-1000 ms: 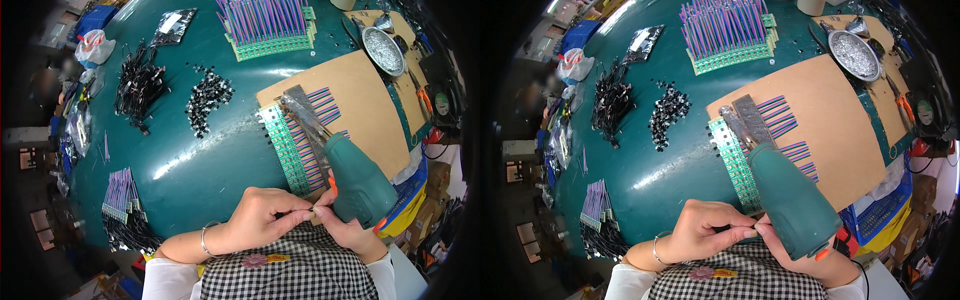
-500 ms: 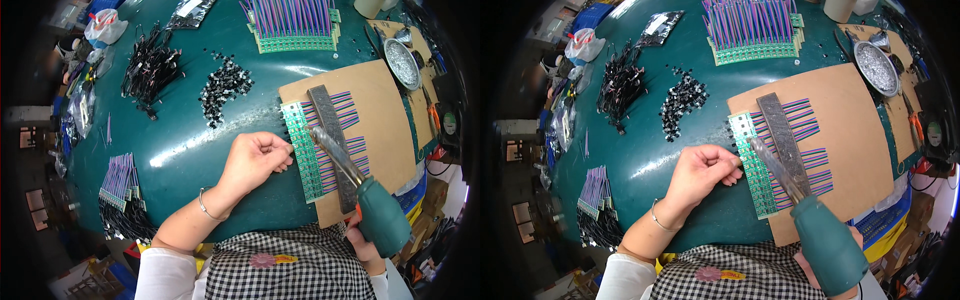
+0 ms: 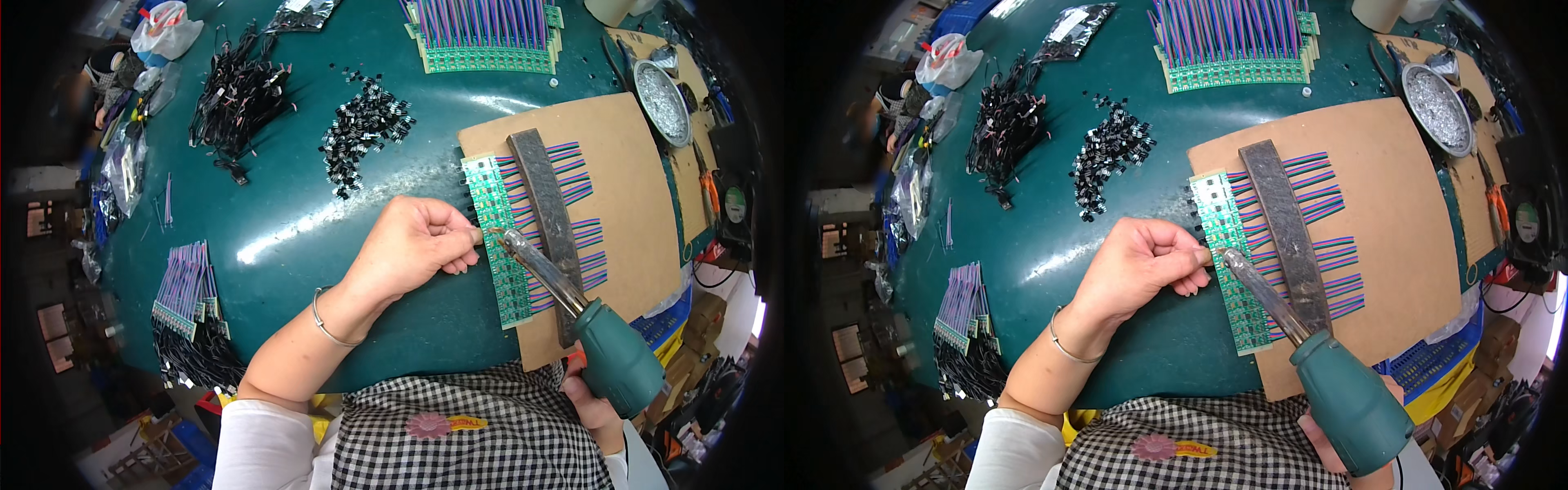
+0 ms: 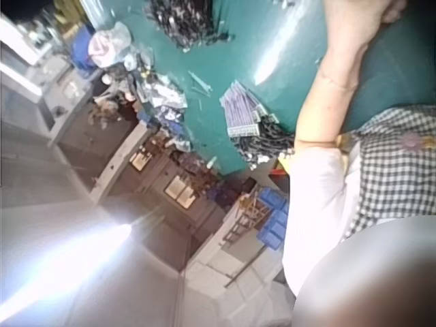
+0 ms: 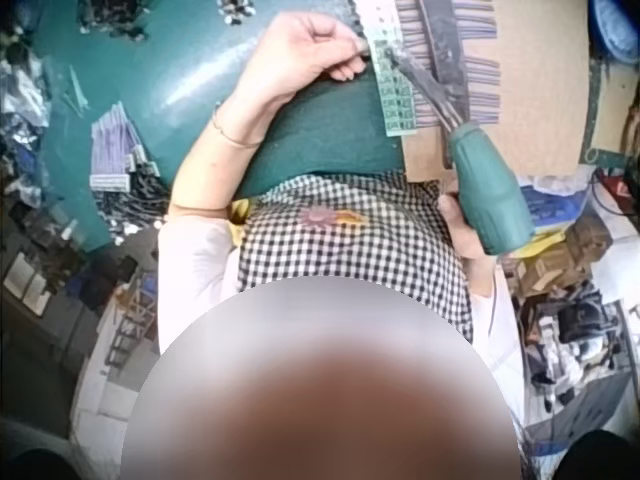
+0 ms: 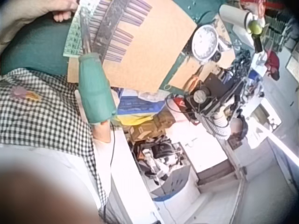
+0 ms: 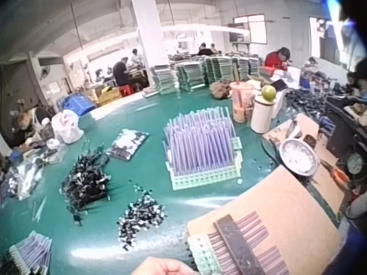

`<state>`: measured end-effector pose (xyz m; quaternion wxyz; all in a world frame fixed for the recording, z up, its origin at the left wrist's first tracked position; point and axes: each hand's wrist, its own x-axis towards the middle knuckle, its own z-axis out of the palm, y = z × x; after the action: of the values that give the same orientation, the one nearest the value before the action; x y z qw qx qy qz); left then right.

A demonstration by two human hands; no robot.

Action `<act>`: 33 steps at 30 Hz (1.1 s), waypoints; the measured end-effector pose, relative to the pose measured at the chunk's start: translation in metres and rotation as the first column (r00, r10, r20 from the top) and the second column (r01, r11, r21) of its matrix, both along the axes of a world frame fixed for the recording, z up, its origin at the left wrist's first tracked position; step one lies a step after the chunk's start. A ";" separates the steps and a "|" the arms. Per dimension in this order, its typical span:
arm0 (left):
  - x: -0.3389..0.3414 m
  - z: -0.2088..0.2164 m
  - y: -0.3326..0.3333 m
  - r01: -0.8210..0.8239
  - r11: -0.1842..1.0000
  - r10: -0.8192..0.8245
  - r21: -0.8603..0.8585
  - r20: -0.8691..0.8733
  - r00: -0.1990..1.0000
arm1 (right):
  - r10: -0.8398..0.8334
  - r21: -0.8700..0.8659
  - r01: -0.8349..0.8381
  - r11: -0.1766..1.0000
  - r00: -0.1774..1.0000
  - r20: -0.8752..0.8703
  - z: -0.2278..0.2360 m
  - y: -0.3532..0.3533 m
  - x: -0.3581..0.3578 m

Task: The person solders wires and electronic components onto a printed circuit board using a soldering iron and soldering wire.

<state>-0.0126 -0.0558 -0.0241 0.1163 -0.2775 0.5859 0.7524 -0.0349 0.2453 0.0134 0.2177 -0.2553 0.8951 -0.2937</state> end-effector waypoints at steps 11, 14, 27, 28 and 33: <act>0.003 -0.004 0.000 -0.019 1.000 0.019 -0.002 -0.034 0.999 | -0.062 -0.012 0.063 0.998 0.993 0.105 -0.002 -0.005 0.001; 0.003 -0.004 0.000 -0.019 1.000 0.019 -0.014 -0.026 0.999 | -0.040 0.016 0.038 0.999 0.989 0.145 0.000 -0.006 0.000; 0.002 -0.004 0.000 0.002 1.000 -0.002 -0.020 -0.022 1.000 | -0.123 -0.010 0.128 0.992 0.972 0.198 0.008 -0.003 0.002; 0.002 -0.004 -0.001 0.002 1.000 -0.003 -0.024 -0.021 1.000 | -0.207 -0.069 0.238 0.969 0.930 0.303 0.009 -0.004 0.002; 0.001 -0.002 0.001 -0.001 1.000 0.000 -0.024 -0.019 1.000 | -0.115 -0.413 0.298 0.861 0.903 0.414 -0.005 0.004 0.002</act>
<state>-0.0115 -0.0551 -0.0259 0.1073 -0.2719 0.5958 0.7480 -0.0329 0.2490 0.0089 0.2834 -0.1398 0.7620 -0.5653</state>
